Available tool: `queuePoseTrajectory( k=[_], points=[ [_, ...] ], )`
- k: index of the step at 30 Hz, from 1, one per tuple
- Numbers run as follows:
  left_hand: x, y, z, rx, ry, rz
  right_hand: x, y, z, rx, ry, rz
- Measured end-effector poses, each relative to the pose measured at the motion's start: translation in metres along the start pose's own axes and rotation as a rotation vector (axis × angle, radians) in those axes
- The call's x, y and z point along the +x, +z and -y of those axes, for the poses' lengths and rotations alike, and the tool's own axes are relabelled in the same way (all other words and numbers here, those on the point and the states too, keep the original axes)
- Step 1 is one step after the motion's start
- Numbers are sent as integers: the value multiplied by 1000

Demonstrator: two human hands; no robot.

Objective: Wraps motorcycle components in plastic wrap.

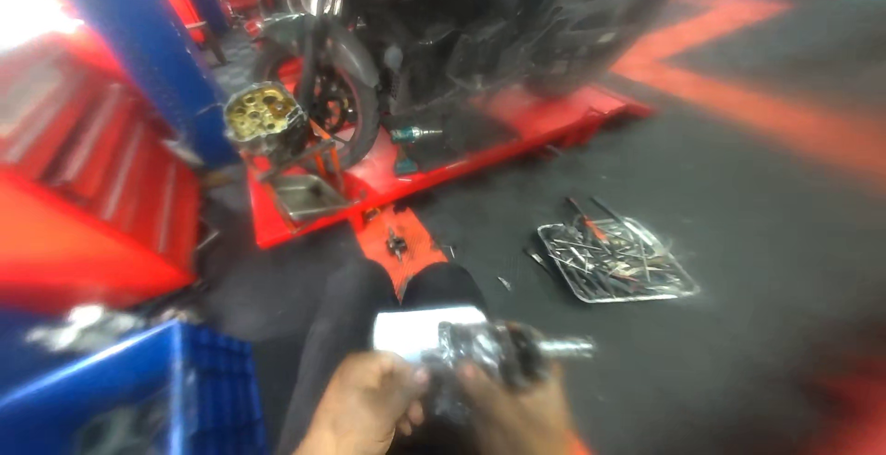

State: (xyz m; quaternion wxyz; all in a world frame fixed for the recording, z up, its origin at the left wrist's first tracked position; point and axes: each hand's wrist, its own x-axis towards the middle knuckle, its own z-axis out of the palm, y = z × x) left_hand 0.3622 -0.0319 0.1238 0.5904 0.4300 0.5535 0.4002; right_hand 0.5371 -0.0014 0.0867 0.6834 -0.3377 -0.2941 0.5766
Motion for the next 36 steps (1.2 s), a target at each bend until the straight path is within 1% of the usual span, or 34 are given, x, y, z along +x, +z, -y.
queuePoseTrajectory(
  k=[1,3,5,6,7,8,10,12,14,17,18,20,21,22,23,24,25,26,27,29,32,34,36],
  points=[
    [-1,1,1,-27,10,-2,2,0,-1,13,0,0],
    [0,0,3,-55,-56,47,4,0,-1,20,8,-4],
    [6,-1,7,-10,-128,182,4,1,1,1,21,-9],
    [9,0,11,11,-124,243,3,1,1,1,24,-12],
    [12,4,14,18,-93,263,2,1,1,7,24,-10],
    [13,9,18,15,-33,243,2,1,0,16,22,-9],
    [11,17,21,18,116,177,3,0,-2,23,15,-19],
    [1,22,22,61,252,183,5,0,-1,10,-2,-37],
    [-12,27,21,120,281,224,7,1,0,32,-7,-45],
    [-18,27,32,264,226,288,7,2,-2,99,2,-43],
    [-17,21,32,373,190,312,7,3,-2,93,3,-37],
    [-20,3,15,734,113,340,7,1,1,49,-2,-26],
    [-25,-4,0,906,102,283,7,0,3,5,-14,-19],
    [-30,-9,-19,1038,154,183,8,0,5,-40,-30,-12],
    [-30,-11,-38,1140,289,68,8,0,6,-73,-42,-2],
    [-27,-9,-56,1224,447,-12,7,2,7,-84,-48,5],
    [-20,-2,-69,1289,578,-48,4,5,6,-80,-42,13],
    [-9,8,-75,1339,650,-43,1,9,6,-61,-16,20],
    [2,17,-73,1367,665,-19,-3,12,6,-42,19,31],
    [19,31,-58,1361,641,-5,-8,18,8,44,80,50],
    [21,35,-47,1255,618,-58,-11,17,8,162,146,95],
    [16,31,-48,1151,553,-76,-14,14,6,201,158,150],
    [15,23,-52,1064,439,-74,-15,8,4,215,132,201]
  ],
)
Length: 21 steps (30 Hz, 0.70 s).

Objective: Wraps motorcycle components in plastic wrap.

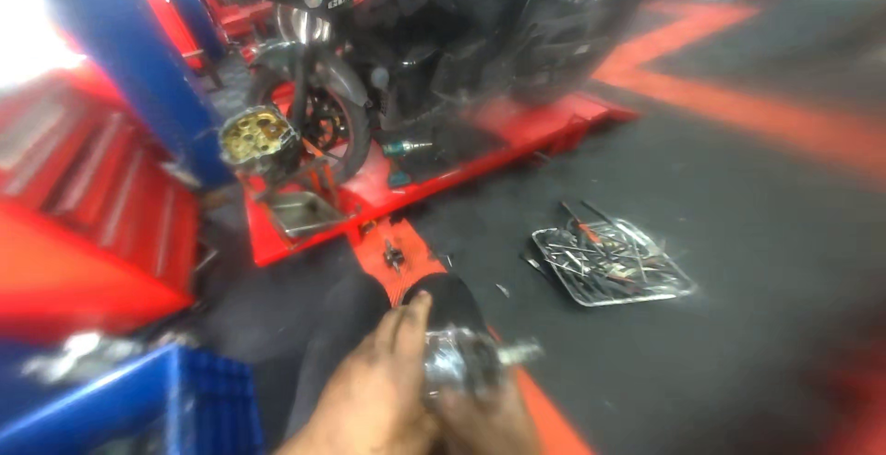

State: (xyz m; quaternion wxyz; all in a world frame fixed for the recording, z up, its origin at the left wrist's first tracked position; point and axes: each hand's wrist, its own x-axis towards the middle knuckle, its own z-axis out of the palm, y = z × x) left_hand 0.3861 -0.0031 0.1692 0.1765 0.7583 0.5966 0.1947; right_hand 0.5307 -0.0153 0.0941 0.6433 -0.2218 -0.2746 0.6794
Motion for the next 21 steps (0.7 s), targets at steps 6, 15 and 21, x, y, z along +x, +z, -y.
queuePoseTrajectory(
  k=[6,15,21],
  points=[
    [1,-16,22,-91,-19,158,11,-27,14,-206,3,325],
    [-1,26,57,-106,417,-298,92,-45,114,-1400,-82,926],
    [4,39,66,112,505,-616,109,0,89,-1587,-156,1191]
  ],
)
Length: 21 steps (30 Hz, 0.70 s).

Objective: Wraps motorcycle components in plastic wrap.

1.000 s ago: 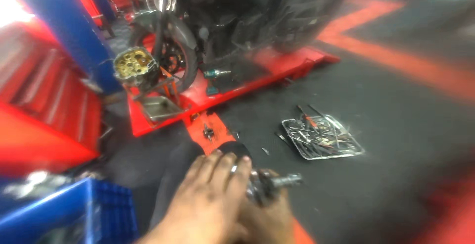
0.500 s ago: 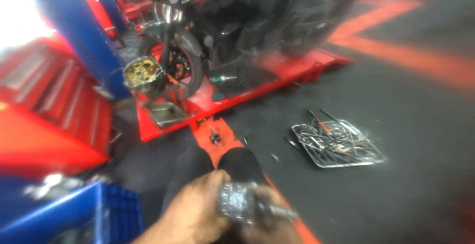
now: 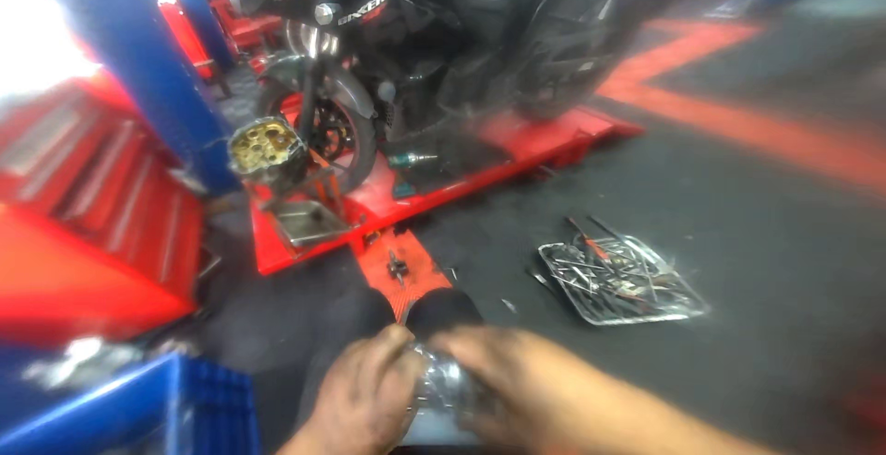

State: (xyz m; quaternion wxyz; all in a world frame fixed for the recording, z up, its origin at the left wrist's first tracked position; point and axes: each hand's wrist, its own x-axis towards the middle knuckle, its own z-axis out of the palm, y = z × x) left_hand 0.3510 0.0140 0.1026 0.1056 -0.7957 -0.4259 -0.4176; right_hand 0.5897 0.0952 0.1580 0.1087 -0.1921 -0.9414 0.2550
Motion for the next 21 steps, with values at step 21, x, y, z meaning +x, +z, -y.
queuePoseTrajectory(
  k=[21],
  points=[
    [73,-36,36,-578,-595,922,12,29,-12,-587,-158,-523]
  ],
)
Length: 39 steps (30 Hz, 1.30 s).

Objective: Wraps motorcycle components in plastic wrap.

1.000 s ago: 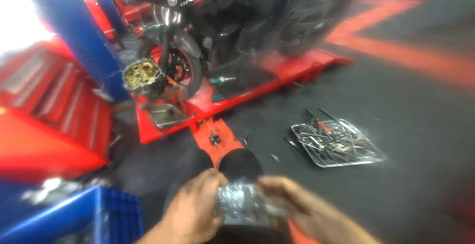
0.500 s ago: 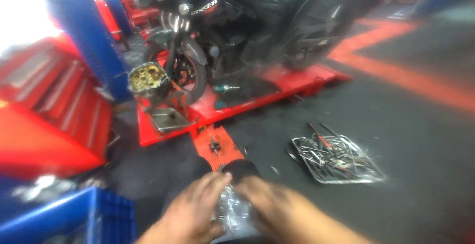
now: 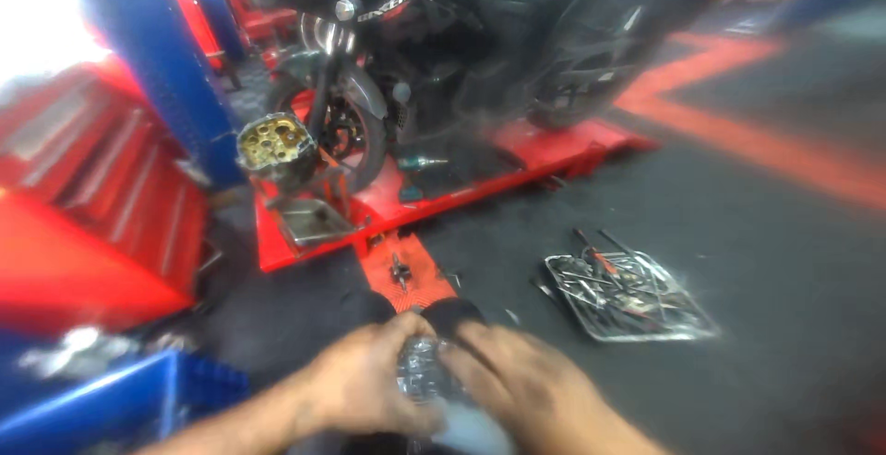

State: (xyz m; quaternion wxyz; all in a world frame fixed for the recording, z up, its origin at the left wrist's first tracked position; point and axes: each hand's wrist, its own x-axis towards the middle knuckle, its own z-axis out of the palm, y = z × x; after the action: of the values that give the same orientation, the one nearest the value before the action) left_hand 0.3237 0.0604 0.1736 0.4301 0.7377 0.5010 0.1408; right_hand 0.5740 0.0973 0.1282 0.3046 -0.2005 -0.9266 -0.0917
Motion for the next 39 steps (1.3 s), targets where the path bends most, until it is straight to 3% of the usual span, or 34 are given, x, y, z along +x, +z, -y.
queuePoseTrajectory(
  k=[3,8,11,15,21,25,28,31,39],
  points=[
    [-6,24,11,57,91,-169,-1,2,-1,67,91,39],
    [4,42,47,215,699,-418,-5,-18,-16,643,257,366],
    [8,44,56,337,822,-497,-6,-25,-27,896,316,479],
    [16,42,65,386,933,-556,-8,-22,-41,992,358,606],
    [24,54,76,263,790,-575,3,-18,-28,801,468,503],
    [25,69,76,-98,706,-553,7,-29,-26,864,600,477],
    [23,72,76,-331,619,-551,-6,-29,-30,915,467,276],
    [21,68,75,-478,560,-497,-6,-22,-29,773,327,120],
    [21,49,80,-615,509,-240,10,-19,-37,782,149,157]
  ],
)
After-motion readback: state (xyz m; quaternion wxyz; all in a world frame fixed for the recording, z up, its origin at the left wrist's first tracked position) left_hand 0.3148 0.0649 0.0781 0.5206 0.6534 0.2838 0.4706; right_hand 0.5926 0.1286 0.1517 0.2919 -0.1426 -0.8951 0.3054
